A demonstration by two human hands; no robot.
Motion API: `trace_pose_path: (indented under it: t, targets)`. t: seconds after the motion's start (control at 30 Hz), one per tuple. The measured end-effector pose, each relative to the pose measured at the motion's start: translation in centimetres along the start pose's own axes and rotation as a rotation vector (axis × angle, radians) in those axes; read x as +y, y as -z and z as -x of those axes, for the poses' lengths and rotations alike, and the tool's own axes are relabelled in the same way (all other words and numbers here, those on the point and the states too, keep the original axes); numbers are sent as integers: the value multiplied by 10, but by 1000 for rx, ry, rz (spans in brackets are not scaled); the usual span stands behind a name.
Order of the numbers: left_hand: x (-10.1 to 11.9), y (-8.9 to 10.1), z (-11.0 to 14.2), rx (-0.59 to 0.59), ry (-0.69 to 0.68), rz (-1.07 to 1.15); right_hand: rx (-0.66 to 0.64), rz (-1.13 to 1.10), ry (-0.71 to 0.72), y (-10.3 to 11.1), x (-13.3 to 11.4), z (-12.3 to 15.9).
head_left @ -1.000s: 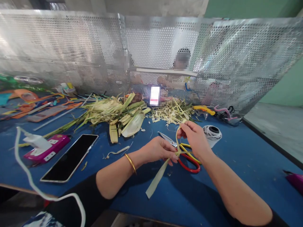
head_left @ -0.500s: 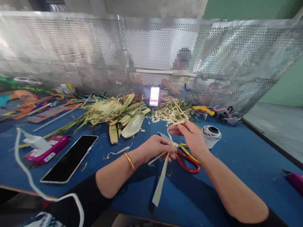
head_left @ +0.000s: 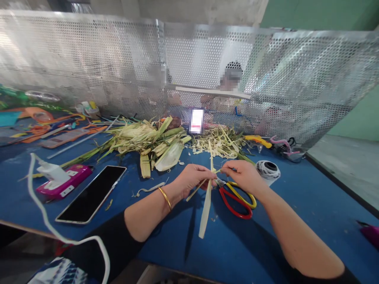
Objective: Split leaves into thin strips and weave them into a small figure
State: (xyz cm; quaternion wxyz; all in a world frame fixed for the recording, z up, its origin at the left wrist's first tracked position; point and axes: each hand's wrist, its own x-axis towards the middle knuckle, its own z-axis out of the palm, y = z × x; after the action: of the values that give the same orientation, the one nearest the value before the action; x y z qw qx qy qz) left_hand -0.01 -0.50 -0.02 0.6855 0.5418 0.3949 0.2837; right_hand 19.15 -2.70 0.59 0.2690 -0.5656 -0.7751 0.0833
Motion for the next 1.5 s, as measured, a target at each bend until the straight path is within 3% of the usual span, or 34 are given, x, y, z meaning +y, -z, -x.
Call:
trace_pose_path:
  t: [0.17, 0.27, 0.33, 0.4, 0.47, 0.53, 0.63, 0.73, 0.93, 1.27, 1.4, 1.5]
  targets:
    - [0, 1, 0, 22, 5, 1, 79, 185, 23, -5, -1, 1]
    - [1, 1, 1, 58, 13, 25, 289, 268, 80, -8, -8, 4]
    - [0, 1, 1, 86, 13, 66, 431, 283, 201, -9, -18, 7]
    - [-2, 0, -1, 135, 9, 106, 396, 270, 385, -11, -31, 11]
    - [-5, 0, -4, 178, 6, 142, 245, 319, 564, -15, -42, 14]
    - [-7, 0, -7, 202, -4, 169, 155, 481, 644, -21, -50, 16]
    - [-8, 0, -8, 209, -13, 179, 136, 688, 682, -31, -52, 16]
    - [-5, 1, -7, 200, -2, 167, 137, 754, 703, -36, -48, 16]
    - [-1, 5, -5, 95, -40, 166, 211, 680, 677, -38, -44, 17]
    - [1, 7, -5, 174, -27, 228, 280, 534, 882, -38, -51, 22]
    - [1, 8, -6, 197, -54, 234, 297, 381, 827, -37, -48, 22]
    - [3, 9, -6, 246, -84, 234, 409, 181, 432, -37, -43, 20]
